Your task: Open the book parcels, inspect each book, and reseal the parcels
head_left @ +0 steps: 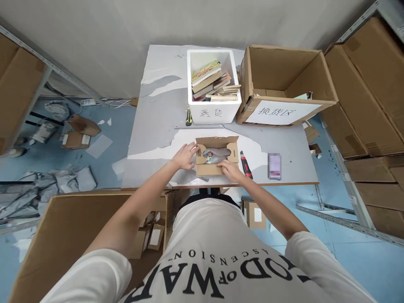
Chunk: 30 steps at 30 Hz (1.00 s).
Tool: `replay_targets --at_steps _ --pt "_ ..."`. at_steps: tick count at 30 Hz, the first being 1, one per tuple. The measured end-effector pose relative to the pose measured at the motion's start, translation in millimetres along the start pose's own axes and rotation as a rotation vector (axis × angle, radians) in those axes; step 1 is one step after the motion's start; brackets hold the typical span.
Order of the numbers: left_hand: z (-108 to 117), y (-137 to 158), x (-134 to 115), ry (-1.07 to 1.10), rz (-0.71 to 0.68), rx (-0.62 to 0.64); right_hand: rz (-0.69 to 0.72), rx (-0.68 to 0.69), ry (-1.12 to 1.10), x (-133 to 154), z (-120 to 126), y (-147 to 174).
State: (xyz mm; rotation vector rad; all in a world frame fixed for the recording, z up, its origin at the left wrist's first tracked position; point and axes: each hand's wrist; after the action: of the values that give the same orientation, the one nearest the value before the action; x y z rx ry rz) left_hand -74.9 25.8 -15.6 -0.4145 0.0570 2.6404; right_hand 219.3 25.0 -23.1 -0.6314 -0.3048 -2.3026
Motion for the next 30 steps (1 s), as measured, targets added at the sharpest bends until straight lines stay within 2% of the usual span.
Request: replay_targets --at_steps 2,4,7,9,11,14,16,19,22,24,27,30 --pt "11.1 -8.7 -12.4 -0.062 -0.033 -0.023 -0.021 0.032 0.054 -8.0 18.6 -14.3" --pt "13.7 -23.9 -28.2 -0.076 -0.119 0.015 0.022 0.137 0.196 -13.1 33.4 -31.4" --pt "6.1 -49.4 -47.8 -0.114 -0.265 0.247 0.081 0.372 0.430 -10.7 45.0 -52.7" --pt "1.5 -60.3 -53.5 -0.175 -0.256 0.342 0.073 0.456 0.533 -4.9 48.4 -58.1" --pt "2.2 -62.1 -54.4 -0.204 -0.207 0.295 0.061 0.422 0.577 0.1 51.6 -54.0" --pt "11.2 -47.9 -53.9 -0.200 -0.111 0.128 -0.010 0.237 0.590 2.7 55.4 -33.3" --pt "15.9 -30.7 -55.9 -0.209 -0.009 0.069 -0.097 0.127 0.593 1.6 53.9 -15.6" --pt "11.7 -3.9 -62.6 -0.214 0.175 0.045 -0.136 0.010 0.578 -5.0 43.2 6.9" --pt "-4.5 13.0 -67.7 -0.189 0.323 0.056 -0.167 -0.103 0.522 -22.5 27.8 18.6" --pt "-16.6 17.0 -67.6 -0.157 0.392 0.060 -0.251 -0.120 0.449 -39.5 18.9 20.8" --pt "-30.5 16.4 -63.6 -0.092 0.464 0.048 -0.348 -0.057 0.296 -61.2 12.6 19.3" --pt "-38.3 13.5 -60.6 -0.026 0.495 0.014 -0.393 0.012 0.269 -61.4 19.9 13.4"
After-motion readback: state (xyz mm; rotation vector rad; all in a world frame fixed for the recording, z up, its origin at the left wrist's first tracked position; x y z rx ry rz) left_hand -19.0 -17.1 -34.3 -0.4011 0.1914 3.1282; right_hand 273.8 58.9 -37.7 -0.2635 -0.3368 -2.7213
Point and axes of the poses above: each hand's wrist, its own y-axis away from the middle knuckle, its own z-axis out of the back of the hand, x = y × z, and after that the axes turned 5 degrees about -x, right-handed
